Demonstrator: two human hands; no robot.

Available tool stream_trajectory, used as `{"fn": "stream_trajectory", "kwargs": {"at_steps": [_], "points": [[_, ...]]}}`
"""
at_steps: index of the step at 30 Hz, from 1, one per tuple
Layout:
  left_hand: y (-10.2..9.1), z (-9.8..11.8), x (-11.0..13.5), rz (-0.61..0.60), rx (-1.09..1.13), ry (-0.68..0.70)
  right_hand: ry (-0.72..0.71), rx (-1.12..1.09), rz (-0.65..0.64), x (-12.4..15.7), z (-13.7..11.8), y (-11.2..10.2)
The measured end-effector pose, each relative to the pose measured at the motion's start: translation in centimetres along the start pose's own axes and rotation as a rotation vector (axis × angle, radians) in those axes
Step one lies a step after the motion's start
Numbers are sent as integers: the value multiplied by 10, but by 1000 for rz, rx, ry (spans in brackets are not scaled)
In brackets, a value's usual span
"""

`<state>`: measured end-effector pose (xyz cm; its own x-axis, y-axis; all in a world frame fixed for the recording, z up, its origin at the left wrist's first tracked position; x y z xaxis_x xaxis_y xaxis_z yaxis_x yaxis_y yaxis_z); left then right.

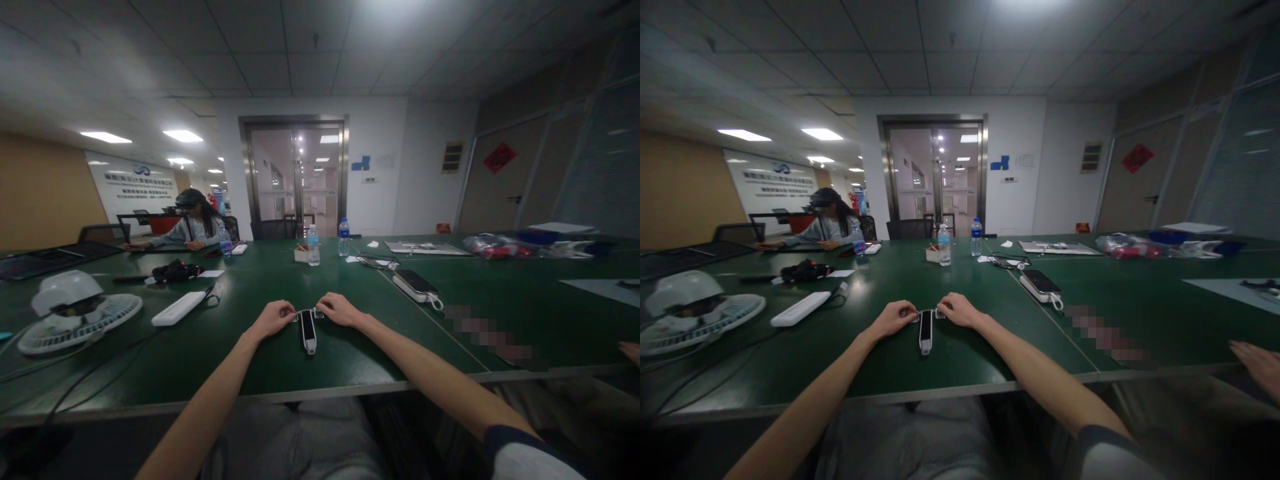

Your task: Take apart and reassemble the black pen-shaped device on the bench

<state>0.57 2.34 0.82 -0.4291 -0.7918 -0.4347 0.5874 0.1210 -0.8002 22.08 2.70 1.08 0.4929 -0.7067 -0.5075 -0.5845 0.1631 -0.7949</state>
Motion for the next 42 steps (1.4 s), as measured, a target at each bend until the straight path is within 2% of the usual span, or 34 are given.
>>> {"fn": "stream_trajectory", "kwargs": {"at_steps": [9,12,14,16,20,23,26,29,34,38,42], "points": [[2,-2,-3,7,-24,26,-40,83,-52,0,-6,-4],[1,-2,-2,3,-25,21,-3,164,11,-4,3,-18],[1,-1,-2,-4,-26,11,62,233,98,-5,16,-33],[0,0,-1,-12,-27,2,128,311,131,-3,32,-46],[-1,1,0,-12,-18,-7,250,352,-19,8,64,-53],[-1,2,0,-5,-14,7,241,264,-94,12,72,-45],[-2,3,0,-1,-5,11,190,219,-144,8,64,-32],[-2,2,0,-17,-4,-7,154,260,-132,2,50,-23],[-4,0,-3,-19,-32,0,137,329,-119,-3,34,-19],[-8,5,-3,31,-44,0,104,323,-34,-4,20,-25],[-13,18,-2,74,-44,1,-10,248,47,-6,-7,-24]]}}
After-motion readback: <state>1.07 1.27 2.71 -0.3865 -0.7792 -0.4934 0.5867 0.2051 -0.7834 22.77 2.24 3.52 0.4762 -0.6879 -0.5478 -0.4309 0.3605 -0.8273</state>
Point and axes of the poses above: each hand's wrist, its own x-axis away from the middle knuckle, its own y-axis out of the palm, z = x × y, the point moved 3 cm from there along -x, towards the middle knuckle, and after that the axes turned 3 degrees about z, right-handed, at the moved point
